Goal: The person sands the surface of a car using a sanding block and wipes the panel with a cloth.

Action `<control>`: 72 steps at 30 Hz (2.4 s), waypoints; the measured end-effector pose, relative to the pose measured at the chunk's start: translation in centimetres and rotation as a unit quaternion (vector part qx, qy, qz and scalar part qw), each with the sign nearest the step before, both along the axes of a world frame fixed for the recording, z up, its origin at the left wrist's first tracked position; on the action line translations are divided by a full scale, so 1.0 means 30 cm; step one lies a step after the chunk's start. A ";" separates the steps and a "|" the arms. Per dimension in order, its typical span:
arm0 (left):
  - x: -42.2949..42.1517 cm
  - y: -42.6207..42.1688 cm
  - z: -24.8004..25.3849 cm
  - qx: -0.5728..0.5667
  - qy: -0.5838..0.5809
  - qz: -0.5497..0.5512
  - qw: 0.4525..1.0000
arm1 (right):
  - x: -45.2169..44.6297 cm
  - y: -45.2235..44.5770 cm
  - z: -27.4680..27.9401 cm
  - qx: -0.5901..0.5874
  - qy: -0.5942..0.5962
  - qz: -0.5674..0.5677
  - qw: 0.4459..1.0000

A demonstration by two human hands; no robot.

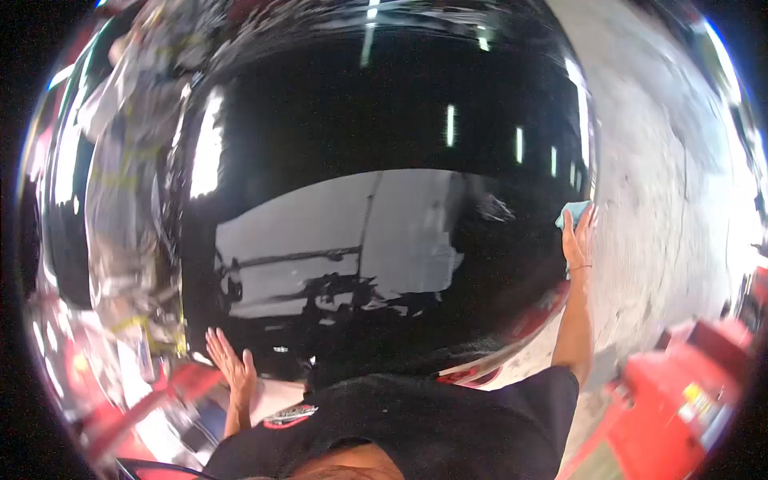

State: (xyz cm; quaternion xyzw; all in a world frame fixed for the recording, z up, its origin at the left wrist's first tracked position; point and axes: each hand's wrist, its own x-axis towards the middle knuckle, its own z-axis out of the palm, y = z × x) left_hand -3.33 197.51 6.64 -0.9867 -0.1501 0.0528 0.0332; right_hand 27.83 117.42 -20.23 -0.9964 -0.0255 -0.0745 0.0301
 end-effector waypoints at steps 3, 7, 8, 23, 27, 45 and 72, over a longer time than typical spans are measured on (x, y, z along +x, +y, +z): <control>0.001 0.002 -0.031 -0.008 -0.052 -0.020 0.998 | 0.255 0.539 0.411 0.031 0.031 -0.044 0.998; 0.005 0.000 -0.022 -0.021 -0.040 0.006 0.999 | 0.330 1.339 0.618 0.061 0.010 0.195 0.979; 0.007 -0.003 -0.014 -0.028 -0.035 0.012 0.999 | 0.324 1.500 0.640 0.090 0.003 0.232 0.969; 0.003 0.000 -0.031 -0.044 -0.089 0.026 0.995 | -0.329 2.632 0.744 0.238 0.074 0.561 0.789; -0.009 0.010 -0.045 -0.020 -0.080 0.006 0.997 | -0.054 2.131 0.700 0.266 0.028 0.402 0.876; -0.009 -0.002 -0.062 0.002 -0.100 0.005 0.995 | -0.321 0.142 0.010 -0.002 0.041 -0.153 0.987; -0.349 -0.036 -0.096 -0.258 -0.488 0.013 0.834 | -0.876 2.373 0.772 0.218 0.045 0.424 0.878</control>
